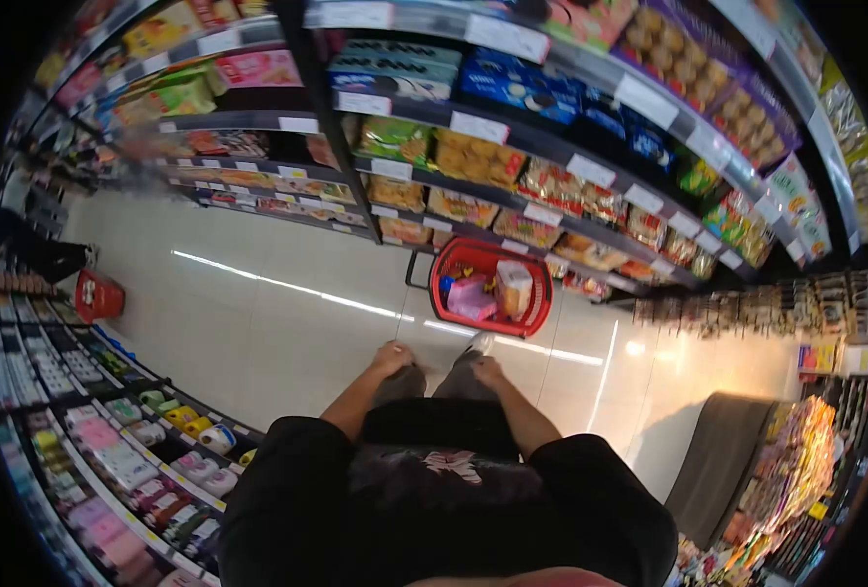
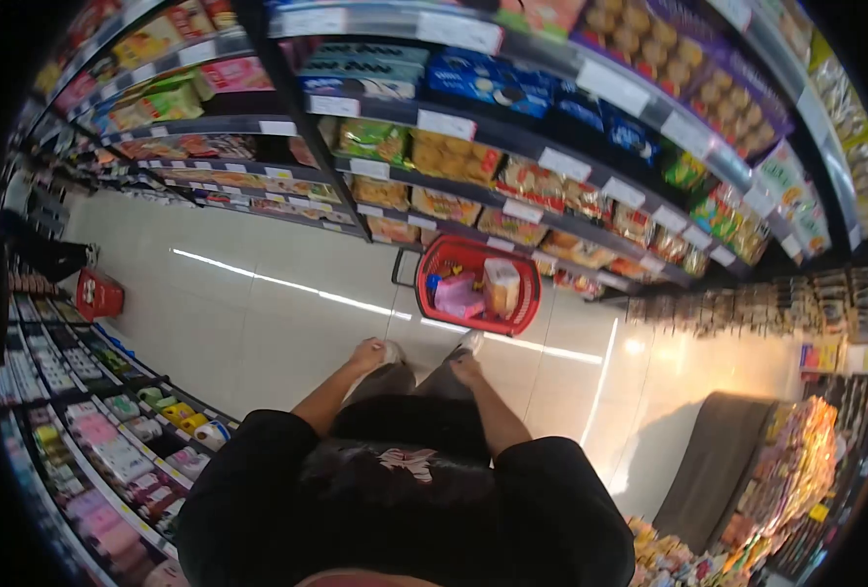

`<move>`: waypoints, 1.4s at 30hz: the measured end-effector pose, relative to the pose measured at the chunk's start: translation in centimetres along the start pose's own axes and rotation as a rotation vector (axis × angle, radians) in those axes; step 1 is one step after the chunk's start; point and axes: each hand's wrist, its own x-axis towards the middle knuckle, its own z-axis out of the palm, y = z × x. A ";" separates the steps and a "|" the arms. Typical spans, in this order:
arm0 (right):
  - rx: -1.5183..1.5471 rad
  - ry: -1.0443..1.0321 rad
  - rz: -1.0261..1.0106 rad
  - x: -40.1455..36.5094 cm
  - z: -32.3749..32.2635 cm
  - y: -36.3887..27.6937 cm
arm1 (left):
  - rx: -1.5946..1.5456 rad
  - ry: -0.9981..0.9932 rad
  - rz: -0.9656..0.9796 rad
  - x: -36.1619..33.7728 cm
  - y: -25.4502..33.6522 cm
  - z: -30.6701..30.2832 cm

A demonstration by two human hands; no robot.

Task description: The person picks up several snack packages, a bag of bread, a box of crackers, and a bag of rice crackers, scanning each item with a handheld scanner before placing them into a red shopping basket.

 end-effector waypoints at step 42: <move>-0.210 -0.085 -0.333 6.4 -18.7 -19.1 | 0.500 -0.491 -0.064 9.9 16.7 -9.3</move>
